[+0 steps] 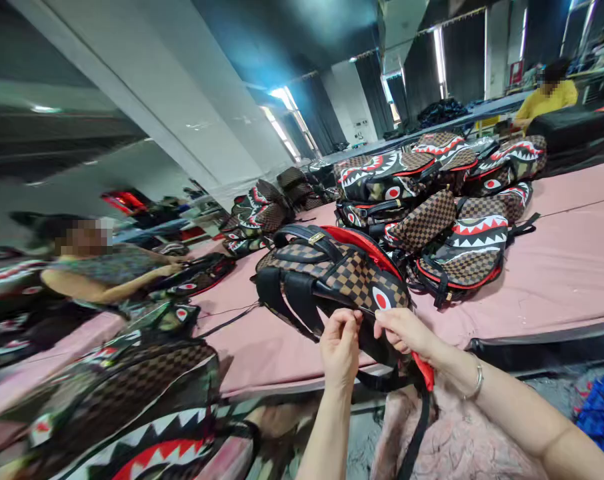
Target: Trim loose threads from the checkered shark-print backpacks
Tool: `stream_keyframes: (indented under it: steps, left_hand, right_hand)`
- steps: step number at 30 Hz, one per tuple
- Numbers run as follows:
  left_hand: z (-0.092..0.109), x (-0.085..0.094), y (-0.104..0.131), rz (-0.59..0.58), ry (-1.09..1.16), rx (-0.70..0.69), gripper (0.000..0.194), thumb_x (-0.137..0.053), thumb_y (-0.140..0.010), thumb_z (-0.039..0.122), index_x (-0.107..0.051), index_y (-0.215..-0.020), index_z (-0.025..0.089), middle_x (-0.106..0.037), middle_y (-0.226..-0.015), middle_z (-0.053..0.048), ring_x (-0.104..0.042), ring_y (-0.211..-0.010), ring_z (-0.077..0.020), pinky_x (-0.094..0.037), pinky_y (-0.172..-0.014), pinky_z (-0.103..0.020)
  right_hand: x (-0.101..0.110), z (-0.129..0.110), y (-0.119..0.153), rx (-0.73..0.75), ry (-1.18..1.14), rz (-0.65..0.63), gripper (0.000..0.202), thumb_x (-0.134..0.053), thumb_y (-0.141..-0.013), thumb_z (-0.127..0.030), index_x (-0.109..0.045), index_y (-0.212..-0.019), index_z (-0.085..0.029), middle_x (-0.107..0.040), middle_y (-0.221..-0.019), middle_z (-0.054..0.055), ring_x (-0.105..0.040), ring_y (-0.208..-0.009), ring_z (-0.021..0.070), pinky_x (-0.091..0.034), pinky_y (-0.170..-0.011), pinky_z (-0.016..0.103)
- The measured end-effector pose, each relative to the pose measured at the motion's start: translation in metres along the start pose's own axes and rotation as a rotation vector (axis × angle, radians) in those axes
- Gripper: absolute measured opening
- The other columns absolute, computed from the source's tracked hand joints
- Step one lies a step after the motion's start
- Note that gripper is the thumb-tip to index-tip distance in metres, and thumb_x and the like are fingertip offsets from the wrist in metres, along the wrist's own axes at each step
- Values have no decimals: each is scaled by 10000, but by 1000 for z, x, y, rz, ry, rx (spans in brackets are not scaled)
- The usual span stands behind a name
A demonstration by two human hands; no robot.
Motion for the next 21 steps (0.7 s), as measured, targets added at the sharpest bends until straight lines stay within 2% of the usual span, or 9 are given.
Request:
stream_keyframes:
  steps: [8,12,14,16,18,19,21]
  left_hand:
    - [-1,1,0,17,-38,2,162,-627,-726,304,-544,-697,168,-517,-749,-9,-533,-741,-130,-426,-701,-243]
    - [1,1,3,-18,-57,-37,141,-607,-744,291,-539,-710,173,-527,-769,-16,-538,-762,-137,-430,-722,-259]
    - [10,-1,5,-65,-100,-59,119,-562,-781,273,-538,-719,175,-544,-775,-22,-541,-767,-140,-431,-732,-272]
    - [33,-9,5,-198,-197,-140,219,-457,-844,288,-545,-681,170,-559,-733,-35,-547,-742,-150,-437,-705,-287]
    - [70,-22,3,-352,-370,-318,310,-397,-866,315,-567,-652,170,-570,-681,-45,-550,-701,-161,-440,-660,-296]
    - [91,-27,0,-384,-484,-432,272,-433,-850,320,-586,-679,175,-582,-683,-45,-552,-696,-165,-442,-650,-298]
    - [128,-29,-16,-314,-745,-610,102,-550,-787,278,-606,-776,193,-613,-741,-39,-561,-741,-170,-449,-699,-305]
  right_hand:
    - [3,9,-3,-24,-15,-7,467,-518,-713,-624,-479,-671,-160,-221,-377,-136,-112,-302,-1,-72,-297,133]
    - [0,9,-6,2,-62,-52,443,-545,-720,-592,-464,-652,-162,-221,-376,-135,-97,-310,-2,-57,-301,139]
    - [0,7,-6,35,-117,-66,418,-538,-746,-564,-462,-658,-163,-220,-387,-131,-94,-319,1,-57,-308,143]
    - [3,2,-6,93,-181,-55,396,-524,-772,-541,-469,-676,-161,-219,-408,-125,-98,-334,5,-68,-321,148]
    - [9,-7,-5,181,-213,-15,385,-510,-787,-534,-489,-715,-157,-225,-445,-116,-109,-359,11,-81,-339,155]
    - [13,-13,-4,238,-209,15,380,-505,-792,-533,-502,-747,-156,-231,-468,-110,-116,-374,15,-85,-348,159]
    - [19,-26,-4,358,-162,79,376,-491,-801,-535,-515,-822,-161,-236,-509,-98,-132,-402,28,-95,-363,168]
Point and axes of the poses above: each hand's wrist, its own y-axis away from the middle knuckle, its own x-axis out of the back of the hand, z = x × y, the point moved 9 cm from there along -y, towards the middle knuckle
